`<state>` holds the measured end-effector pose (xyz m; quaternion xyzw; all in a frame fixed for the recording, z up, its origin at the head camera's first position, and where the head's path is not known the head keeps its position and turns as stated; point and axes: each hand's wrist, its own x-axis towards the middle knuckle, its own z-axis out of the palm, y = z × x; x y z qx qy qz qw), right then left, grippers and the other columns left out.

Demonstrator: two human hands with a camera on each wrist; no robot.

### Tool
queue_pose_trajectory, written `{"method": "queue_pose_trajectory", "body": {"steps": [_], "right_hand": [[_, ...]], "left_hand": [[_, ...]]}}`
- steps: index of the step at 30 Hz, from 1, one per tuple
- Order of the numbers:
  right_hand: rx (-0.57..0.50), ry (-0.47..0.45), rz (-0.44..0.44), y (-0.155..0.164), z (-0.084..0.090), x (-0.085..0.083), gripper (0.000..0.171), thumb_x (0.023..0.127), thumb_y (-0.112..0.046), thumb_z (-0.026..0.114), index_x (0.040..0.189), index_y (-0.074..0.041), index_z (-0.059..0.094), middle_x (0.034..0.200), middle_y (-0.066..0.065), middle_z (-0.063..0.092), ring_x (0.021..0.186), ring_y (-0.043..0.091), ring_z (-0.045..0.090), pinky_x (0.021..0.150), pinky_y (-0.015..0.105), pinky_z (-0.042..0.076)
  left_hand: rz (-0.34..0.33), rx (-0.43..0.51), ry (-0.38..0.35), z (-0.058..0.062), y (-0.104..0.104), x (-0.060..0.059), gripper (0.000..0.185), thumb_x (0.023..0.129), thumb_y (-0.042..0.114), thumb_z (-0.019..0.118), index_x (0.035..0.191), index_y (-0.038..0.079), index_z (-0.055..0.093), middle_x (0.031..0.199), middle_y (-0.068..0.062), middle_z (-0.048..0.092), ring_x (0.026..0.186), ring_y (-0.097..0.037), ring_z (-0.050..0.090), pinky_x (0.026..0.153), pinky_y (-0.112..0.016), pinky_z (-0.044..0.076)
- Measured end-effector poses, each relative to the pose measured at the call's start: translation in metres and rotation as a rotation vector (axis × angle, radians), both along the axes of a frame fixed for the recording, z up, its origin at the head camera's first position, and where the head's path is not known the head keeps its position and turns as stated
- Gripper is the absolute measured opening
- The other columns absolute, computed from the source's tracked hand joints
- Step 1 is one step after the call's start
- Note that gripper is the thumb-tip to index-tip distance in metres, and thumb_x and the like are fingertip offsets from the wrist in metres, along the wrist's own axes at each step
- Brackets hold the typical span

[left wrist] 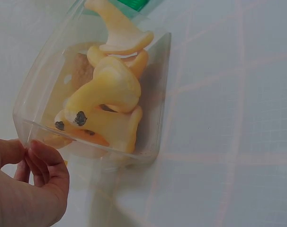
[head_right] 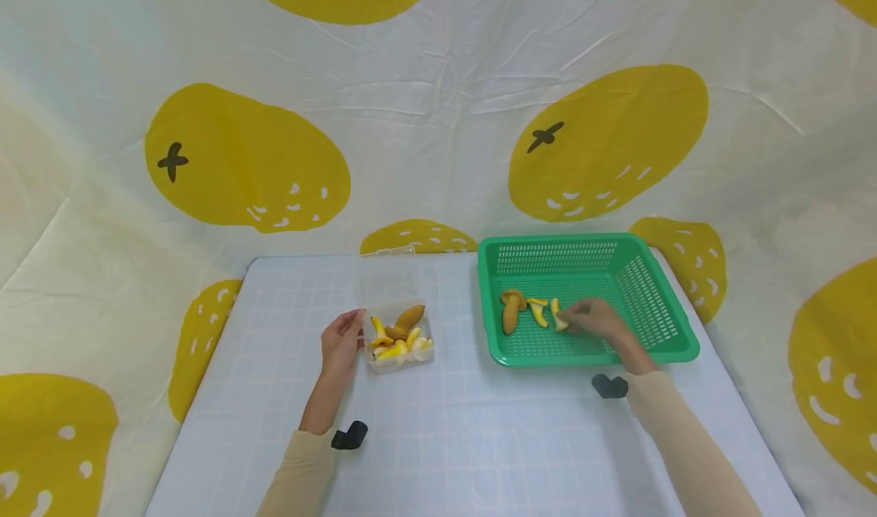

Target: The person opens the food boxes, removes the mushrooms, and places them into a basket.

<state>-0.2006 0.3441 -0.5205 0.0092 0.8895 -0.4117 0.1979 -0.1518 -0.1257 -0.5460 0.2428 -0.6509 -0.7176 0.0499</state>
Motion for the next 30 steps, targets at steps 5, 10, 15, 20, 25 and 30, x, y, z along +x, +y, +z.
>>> {"method": "queue_pose_trajectory", "body": {"steps": [5, 10, 15, 20, 25, 30], "right_hand": [[0.042, 0.004, -0.024, -0.007, 0.003, 0.001, 0.049, 0.104, -0.031, 0.063, 0.124, 0.014, 0.061, 0.113, 0.026, 0.068, 0.097, 0.034, 0.068, 0.084, 0.045, 0.058], [0.104, 0.071, -0.036, -0.012, 0.009, 0.002, 0.056, 0.106, -0.037, 0.057, 0.131, 0.013, 0.057, 0.127, 0.035, 0.058, 0.104, 0.039, 0.064, 0.085, 0.047, 0.056], [0.076, 0.207, -0.006, -0.023, 0.02, 0.003, 0.048, 0.107, -0.031, 0.056, 0.13, 0.011, 0.059, 0.125, 0.033, 0.06, 0.109, 0.044, 0.061, 0.084, 0.048, 0.054], [-0.018, 0.263, 0.02, -0.04, 0.033, 0.004, 0.04, 0.108, -0.027, 0.056, 0.128, 0.008, 0.06, 0.124, 0.029, 0.063, 0.116, 0.046, 0.061, 0.089, 0.052, 0.054], [-0.132, 0.281, 0.036, -0.063, 0.044, 0.004, 0.038, 0.108, -0.024, 0.057, 0.128, 0.008, 0.06, 0.122, 0.029, 0.064, 0.115, 0.046, 0.062, 0.091, 0.049, 0.056], [-0.18, 0.319, 0.057, -0.088, 0.052, 0.003, 0.033, 0.107, -0.021, 0.059, 0.124, 0.006, 0.063, 0.118, 0.026, 0.066, 0.108, 0.044, 0.064, 0.082, 0.027, 0.057]], "left_hand": [[0.005, 0.001, 0.005, -0.001, 0.002, 0.0, 0.034, 0.103, 0.025, 0.066, 0.122, -0.003, 0.067, 0.106, -0.018, 0.066, 0.077, -0.016, 0.054, 0.059, -0.019, 0.049], [0.011, -0.014, -0.002, -0.001, 0.002, -0.001, 0.03, 0.103, 0.024, 0.066, 0.12, 0.0, 0.069, 0.105, -0.016, 0.067, 0.078, -0.016, 0.055, 0.061, -0.019, 0.05], [0.008, -0.032, -0.021, -0.001, 0.001, -0.001, 0.031, 0.103, 0.027, 0.066, 0.121, 0.002, 0.069, 0.107, -0.017, 0.067, 0.081, -0.019, 0.055, 0.062, -0.019, 0.05], [0.003, -0.034, -0.025, 0.0, 0.0, -0.001, 0.032, 0.104, 0.028, 0.065, 0.122, 0.002, 0.069, 0.112, -0.021, 0.066, 0.081, -0.018, 0.054, 0.063, -0.018, 0.05], [0.003, -0.028, -0.016, 0.001, 0.0, -0.001, 0.031, 0.104, 0.026, 0.065, 0.122, 0.002, 0.069, 0.113, -0.024, 0.065, 0.079, -0.016, 0.054, 0.063, -0.018, 0.05], [0.001, -0.03, -0.026, 0.001, 0.0, 0.0, 0.032, 0.104, 0.027, 0.064, 0.123, 0.002, 0.068, 0.115, -0.023, 0.065, 0.081, -0.017, 0.054, 0.063, -0.018, 0.05]]}}
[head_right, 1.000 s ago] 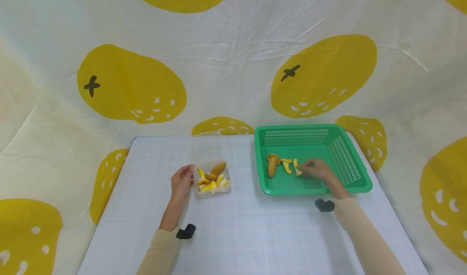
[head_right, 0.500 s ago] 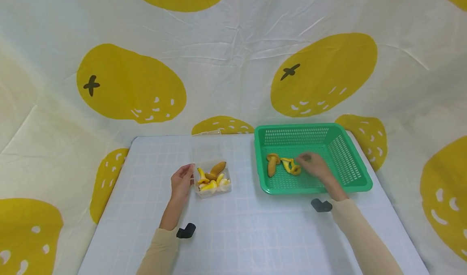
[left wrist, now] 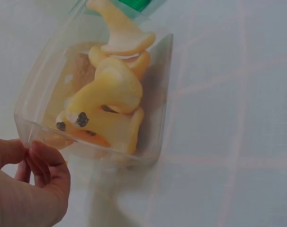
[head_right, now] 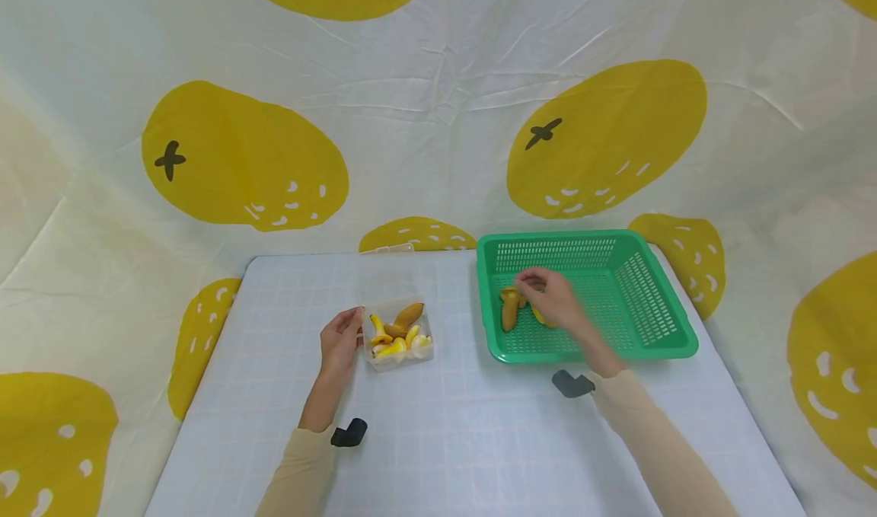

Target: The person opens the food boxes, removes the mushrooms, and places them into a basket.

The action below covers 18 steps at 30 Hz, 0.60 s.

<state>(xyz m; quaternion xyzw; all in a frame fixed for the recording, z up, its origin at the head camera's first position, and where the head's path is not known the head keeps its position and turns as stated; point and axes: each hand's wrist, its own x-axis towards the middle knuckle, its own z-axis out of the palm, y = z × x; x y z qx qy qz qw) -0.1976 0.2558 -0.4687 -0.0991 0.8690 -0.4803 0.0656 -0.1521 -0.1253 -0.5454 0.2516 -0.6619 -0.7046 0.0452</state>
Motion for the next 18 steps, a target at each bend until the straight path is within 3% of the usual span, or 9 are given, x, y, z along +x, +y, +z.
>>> {"method": "queue_pose_trajectory", "body": {"steps": [4, 9, 18], "right_hand": [[-0.039, 0.012, 0.033, -0.021, 0.001, -0.002, 0.031, 0.106, -0.02, 0.06, 0.122, 0.006, 0.065, 0.114, 0.024, 0.068, 0.101, 0.034, 0.067, 0.082, 0.03, 0.057], [-0.096, 0.023, 0.058, -0.048, -0.001, -0.003, 0.028, 0.105, -0.017, 0.062, 0.119, 0.008, 0.066, 0.111, 0.024, 0.069, 0.099, 0.036, 0.067, 0.085, 0.04, 0.058], [-0.08, 0.089, 0.131, -0.098, -0.005, -0.001, 0.018, 0.103, -0.014, 0.065, 0.109, 0.002, 0.069, 0.099, 0.015, 0.07, 0.086, 0.021, 0.067, 0.076, 0.028, 0.056]], "left_hand": [[0.0, 0.009, -0.028, 0.001, 0.0, -0.001, 0.034, 0.104, 0.029, 0.064, 0.125, 0.003, 0.068, 0.12, -0.021, 0.065, 0.086, -0.019, 0.054, 0.065, -0.018, 0.05], [0.006, 0.037, -0.068, 0.003, 0.0, -0.002, 0.035, 0.103, 0.03, 0.065, 0.126, 0.004, 0.068, 0.117, -0.019, 0.064, 0.09, -0.022, 0.055, 0.068, -0.019, 0.051], [0.008, 0.074, -0.079, 0.005, 0.0, -0.004, 0.036, 0.102, 0.029, 0.067, 0.125, 0.001, 0.068, 0.112, -0.013, 0.062, 0.086, -0.02, 0.054, 0.067, -0.02, 0.051]]}}
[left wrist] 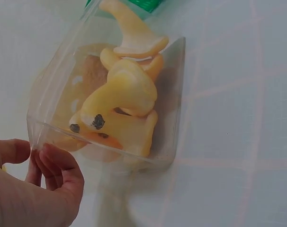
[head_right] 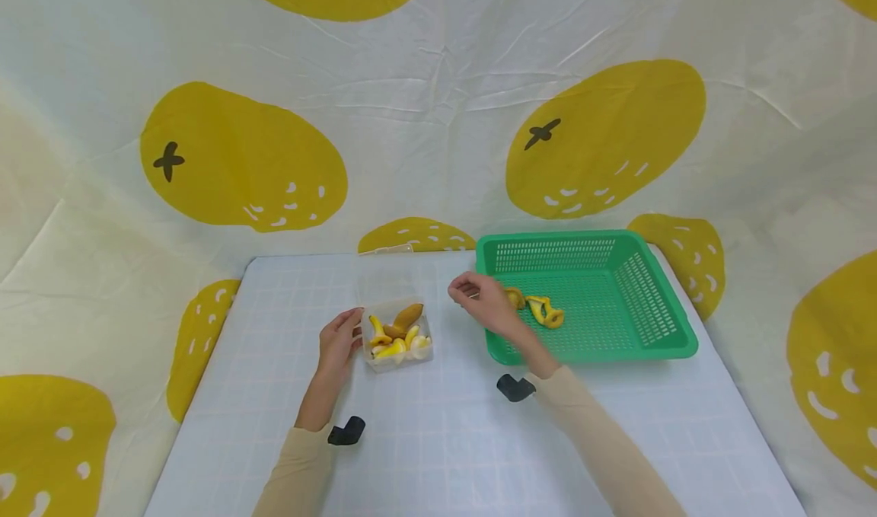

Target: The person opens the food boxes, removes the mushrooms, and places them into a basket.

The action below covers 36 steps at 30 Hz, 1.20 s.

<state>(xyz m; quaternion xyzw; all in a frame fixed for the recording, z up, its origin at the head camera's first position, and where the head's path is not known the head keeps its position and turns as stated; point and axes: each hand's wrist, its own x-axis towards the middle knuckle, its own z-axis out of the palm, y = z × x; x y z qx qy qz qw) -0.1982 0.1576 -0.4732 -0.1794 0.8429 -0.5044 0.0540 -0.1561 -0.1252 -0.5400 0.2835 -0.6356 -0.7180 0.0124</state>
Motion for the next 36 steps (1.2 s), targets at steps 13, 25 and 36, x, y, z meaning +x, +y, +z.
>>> {"method": "queue_pose_trajectory", "body": {"steps": [13, 25, 36], "right_hand": [[0.0, 0.014, 0.155, -0.063, -0.015, 0.001, 0.011, 0.1, -0.006, 0.067, 0.108, 0.001, 0.069, 0.101, 0.01, 0.072, 0.093, 0.021, 0.067, 0.085, 0.033, 0.058], [0.041, -0.051, 0.273, -0.102, -0.033, 0.011, 0.014, 0.097, 0.0, 0.069, 0.11, 0.001, 0.068, 0.102, 0.01, 0.069, 0.09, 0.019, 0.063, 0.086, 0.026, 0.055], [0.204, 0.151, 0.361, -0.124, -0.051, 0.011, 0.013, 0.093, 0.008, 0.069, 0.106, 0.005, 0.069, 0.097, 0.015, 0.065, 0.087, 0.022, 0.057, 0.082, 0.028, 0.051]], "left_hand": [[-0.012, -0.01, -0.031, -0.006, -0.002, 0.0, 0.042, 0.099, 0.037, 0.071, 0.127, 0.006, 0.068, 0.112, -0.01, 0.063, 0.094, -0.025, 0.055, 0.07, -0.021, 0.05], [-0.016, 0.067, -0.055, -0.008, -0.003, -0.003, 0.044, 0.099, 0.039, 0.07, 0.131, 0.008, 0.066, 0.11, -0.006, 0.06, 0.095, -0.021, 0.051, 0.078, -0.025, 0.048], [-0.033, 0.109, -0.021, -0.01, -0.006, -0.004, 0.037, 0.1, 0.033, 0.071, 0.125, 0.006, 0.068, 0.1, -0.001, 0.059, 0.092, -0.018, 0.051, 0.072, -0.024, 0.048]]}}
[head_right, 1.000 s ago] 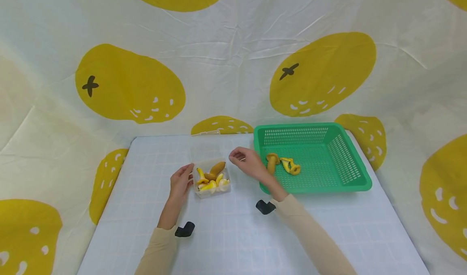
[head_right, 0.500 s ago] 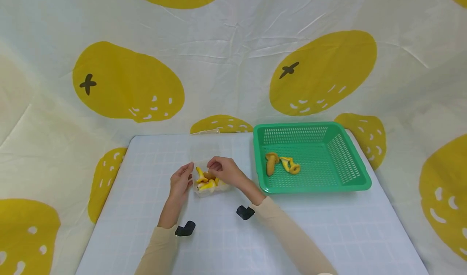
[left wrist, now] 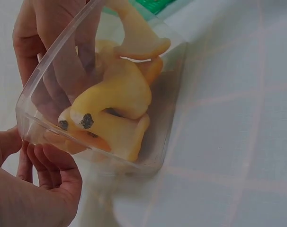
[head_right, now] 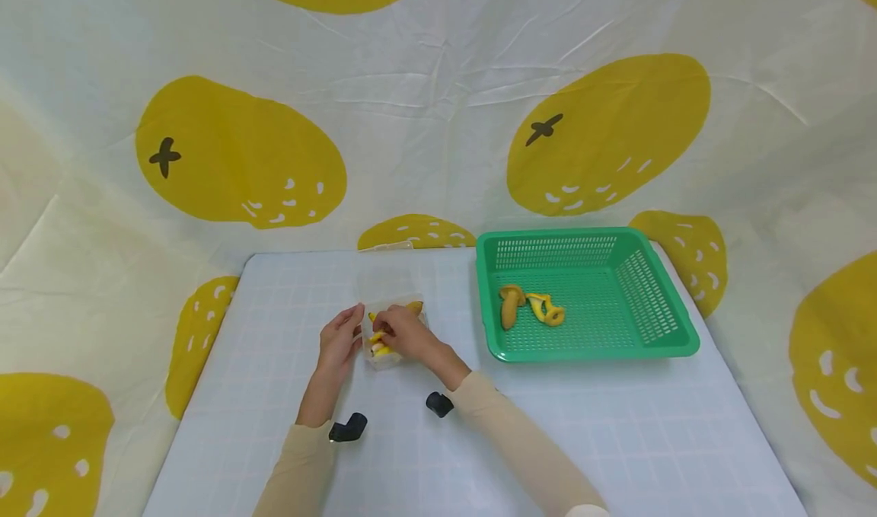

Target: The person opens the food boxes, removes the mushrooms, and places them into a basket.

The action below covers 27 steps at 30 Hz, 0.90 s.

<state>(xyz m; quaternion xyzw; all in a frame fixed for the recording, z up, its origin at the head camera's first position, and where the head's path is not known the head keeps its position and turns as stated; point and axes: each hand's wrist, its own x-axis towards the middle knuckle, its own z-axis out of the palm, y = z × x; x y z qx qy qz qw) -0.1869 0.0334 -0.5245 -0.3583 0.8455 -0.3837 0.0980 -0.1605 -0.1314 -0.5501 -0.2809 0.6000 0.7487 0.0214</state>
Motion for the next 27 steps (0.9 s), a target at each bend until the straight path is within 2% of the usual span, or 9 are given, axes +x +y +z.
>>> {"method": "queue_pose_trajectory", "body": {"steps": [3, 9, 13, 19, 27], "right_hand": [[0.014, 0.037, 0.0, -0.003, -0.001, 0.0, 0.01, 0.092, 0.008, 0.07, 0.101, 0.004, 0.071, 0.094, 0.015, 0.065, 0.086, 0.022, 0.057, 0.08, 0.03, 0.051], [0.008, -0.023, -0.022, 0.0, 0.003, 0.003, 0.01, 0.096, 0.004, 0.068, 0.105, 0.002, 0.071, 0.098, 0.015, 0.067, 0.088, 0.021, 0.057, 0.083, 0.03, 0.052], [-0.06, -0.08, -0.03, 0.007, 0.006, 0.004, 0.012, 0.097, 0.004, 0.067, 0.109, 0.003, 0.07, 0.103, 0.014, 0.067, 0.092, 0.022, 0.061, 0.088, 0.031, 0.054], [-0.13, -0.081, -0.042, 0.02, 0.008, 0.004, 0.015, 0.096, 0.0, 0.07, 0.111, 0.0, 0.07, 0.108, 0.01, 0.07, 0.097, 0.021, 0.064, 0.093, 0.03, 0.055], [-0.246, -0.174, -0.093, 0.042, 0.013, 0.004, 0.019, 0.098, -0.004, 0.07, 0.117, -0.002, 0.07, 0.113, 0.009, 0.069, 0.099, 0.022, 0.065, 0.089, 0.03, 0.057]], "left_hand": [[0.003, 0.001, 0.009, 0.001, 0.001, 0.0, 0.036, 0.1, 0.033, 0.07, 0.125, 0.006, 0.068, 0.099, -0.001, 0.058, 0.091, -0.017, 0.05, 0.071, -0.024, 0.048], [0.002, -0.005, 0.013, 0.0, 0.001, 0.001, 0.041, 0.099, 0.035, 0.071, 0.127, 0.004, 0.068, 0.101, -0.004, 0.058, 0.089, -0.017, 0.051, 0.069, -0.023, 0.048], [0.009, -0.01, 0.01, -0.001, 0.001, 0.001, 0.039, 0.099, 0.035, 0.071, 0.125, 0.005, 0.069, 0.099, -0.003, 0.058, 0.087, -0.016, 0.051, 0.069, -0.022, 0.048], [0.017, -0.018, 0.016, 0.0, 0.002, 0.001, 0.039, 0.1, 0.033, 0.07, 0.125, 0.003, 0.068, 0.092, 0.0, 0.057, 0.084, -0.015, 0.052, 0.068, -0.021, 0.048], [0.018, -0.037, 0.009, 0.001, 0.003, 0.003, 0.042, 0.099, 0.035, 0.071, 0.128, 0.004, 0.067, 0.101, -0.005, 0.059, 0.086, -0.016, 0.052, 0.069, -0.021, 0.048]]}}
